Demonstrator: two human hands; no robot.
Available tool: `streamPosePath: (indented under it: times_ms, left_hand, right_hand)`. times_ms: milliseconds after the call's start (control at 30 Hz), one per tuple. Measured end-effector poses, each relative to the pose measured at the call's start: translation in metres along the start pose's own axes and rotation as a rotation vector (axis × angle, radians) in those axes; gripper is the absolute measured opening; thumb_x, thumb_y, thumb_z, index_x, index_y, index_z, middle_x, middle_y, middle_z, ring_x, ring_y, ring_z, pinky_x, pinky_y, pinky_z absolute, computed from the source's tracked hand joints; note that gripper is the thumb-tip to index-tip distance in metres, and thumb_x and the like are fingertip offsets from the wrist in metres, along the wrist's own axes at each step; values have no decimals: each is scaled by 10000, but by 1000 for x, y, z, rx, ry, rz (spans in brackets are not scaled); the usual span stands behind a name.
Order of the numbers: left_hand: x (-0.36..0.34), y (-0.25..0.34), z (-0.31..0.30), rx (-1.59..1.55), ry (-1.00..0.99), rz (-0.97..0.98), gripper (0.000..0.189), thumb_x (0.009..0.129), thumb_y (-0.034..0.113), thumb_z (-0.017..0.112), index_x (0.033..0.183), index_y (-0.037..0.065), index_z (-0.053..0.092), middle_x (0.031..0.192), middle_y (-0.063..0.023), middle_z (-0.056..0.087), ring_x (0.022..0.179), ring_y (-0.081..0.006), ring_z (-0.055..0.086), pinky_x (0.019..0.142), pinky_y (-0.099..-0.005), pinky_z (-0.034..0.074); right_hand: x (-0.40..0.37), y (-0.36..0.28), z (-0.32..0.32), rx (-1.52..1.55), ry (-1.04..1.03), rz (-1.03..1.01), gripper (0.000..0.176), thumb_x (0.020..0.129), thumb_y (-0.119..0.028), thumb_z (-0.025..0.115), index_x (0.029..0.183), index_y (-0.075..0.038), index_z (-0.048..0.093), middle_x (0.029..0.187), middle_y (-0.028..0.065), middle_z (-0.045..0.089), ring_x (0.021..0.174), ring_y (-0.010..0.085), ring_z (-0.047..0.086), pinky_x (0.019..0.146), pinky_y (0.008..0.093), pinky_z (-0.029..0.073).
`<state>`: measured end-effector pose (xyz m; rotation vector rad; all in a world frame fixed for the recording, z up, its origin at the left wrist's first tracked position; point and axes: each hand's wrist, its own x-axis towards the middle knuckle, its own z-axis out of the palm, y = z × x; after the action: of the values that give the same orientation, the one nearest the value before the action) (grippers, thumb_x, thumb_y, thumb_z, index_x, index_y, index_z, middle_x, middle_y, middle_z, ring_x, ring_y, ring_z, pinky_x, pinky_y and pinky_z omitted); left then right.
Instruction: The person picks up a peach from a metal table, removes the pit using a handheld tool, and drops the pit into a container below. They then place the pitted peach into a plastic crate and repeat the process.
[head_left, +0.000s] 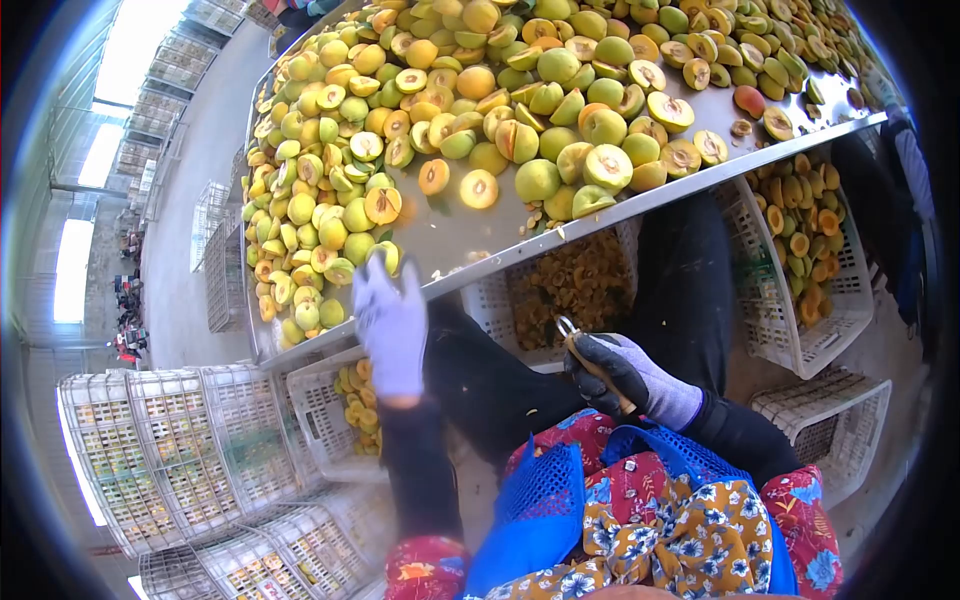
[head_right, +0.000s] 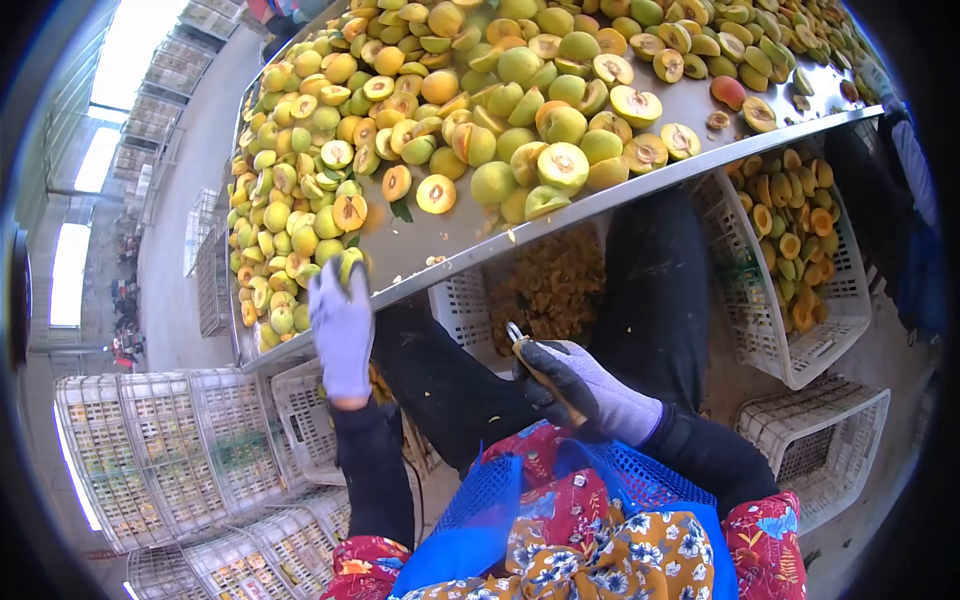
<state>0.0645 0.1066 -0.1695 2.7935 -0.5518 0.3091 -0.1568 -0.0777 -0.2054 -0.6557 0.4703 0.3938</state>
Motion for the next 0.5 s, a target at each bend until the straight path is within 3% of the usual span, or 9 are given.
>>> streamPosePath:
  times_ms: [100, 167, 233, 267, 300, 367, 400, 467, 500]
  left_hand:
    - [67, 50, 54, -70, -139, 113, 540, 918, 355, 622, 1305, -13, 535, 1184, -286, 572, 1094, -440, 570, 938, -458, 460]
    - [95, 26, 149, -166, -138, 320, 439, 864, 301, 670, 1161, -2, 557, 1092, -264, 621, 1045, -431, 587, 923, -444, 470]
    - [91, 49, 126, -453, -398, 299, 387, 842, 249, 672, 1120, 12, 542, 1047, -231, 642, 983, -409, 612, 880, -431, 486]
    - [80, 57, 113, -477, -371, 296, 387, 825, 199, 669, 1133, 11, 533, 1012, -206, 657, 937, -398, 625, 859, -426, 484]
    - [67, 58, 108, -526, -250, 324, 365, 824, 192, 683, 1116, 23, 546, 932, -147, 655, 844, -309, 652, 738, -383, 528]
    - [41, 60, 79, -1043, -501, -25, 317, 851, 199, 687, 1106, 46, 577, 871, -64, 621, 749, -174, 638, 566, -273, 513]
    - [28, 65, 59, -1130, -557, -112, 306, 872, 214, 676, 1116, 55, 583, 864, -49, 610, 713, -144, 616, 533, -242, 487]
    - [3, 74, 23, -1299, -657, -303, 287, 913, 244, 655, 1136, 74, 594, 850, -19, 588, 641, -84, 573, 467, -179, 434]
    - [-10, 73, 17, -1367, -682, -314, 329, 987, 355, 565, 1164, 79, 601, 842, -33, 606, 544, -83, 516, 451, -190, 409]
  right_hand:
    - [-6, 0, -1, -175, -20, -127, 427, 1025, -461, 475, 905, -67, 588, 602, -17, 499, 465, 65, 451, 457, 214, 349]
    - [-15, -8, 1, -109, 24, -92, 392, 1027, -435, 491, 897, -74, 574, 639, -28, 503, 521, 51, 454, 492, 211, 356]
    - [-20, -6, -2, -93, 69, -151, 364, 1026, -411, 508, 884, -80, 566, 656, -34, 501, 550, 44, 452, 505, 209, 358]
    - [-22, -7, -1, -73, 102, -192, 291, 1025, -345, 535, 904, -81, 561, 667, -42, 501, 568, 41, 448, 505, 216, 366]
    - [-21, -7, -3, -152, 128, -257, 273, 1023, -329, 540, 920, -77, 557, 668, -42, 500, 574, 38, 446, 505, 221, 369]
    - [-18, -5, -6, -313, 179, -374, 238, 1019, -296, 552, 950, -69, 549, 670, -43, 497, 587, 33, 442, 507, 233, 376]
    - [-19, -14, -6, -579, 213, -431, 179, 1006, -221, 560, 997, -45, 532, 664, 44, 556, 548, 141, 544, 502, 316, 415]
    - [-16, -18, 1, -818, 240, -534, 163, 992, -190, 562, 1008, -32, 522, 680, 134, 581, 573, 272, 594, 510, 379, 429]
    - [-14, -20, 7, -942, 249, -589, 158, 985, -174, 563, 1014, -26, 517, 688, 178, 593, 585, 338, 618, 514, 410, 436]
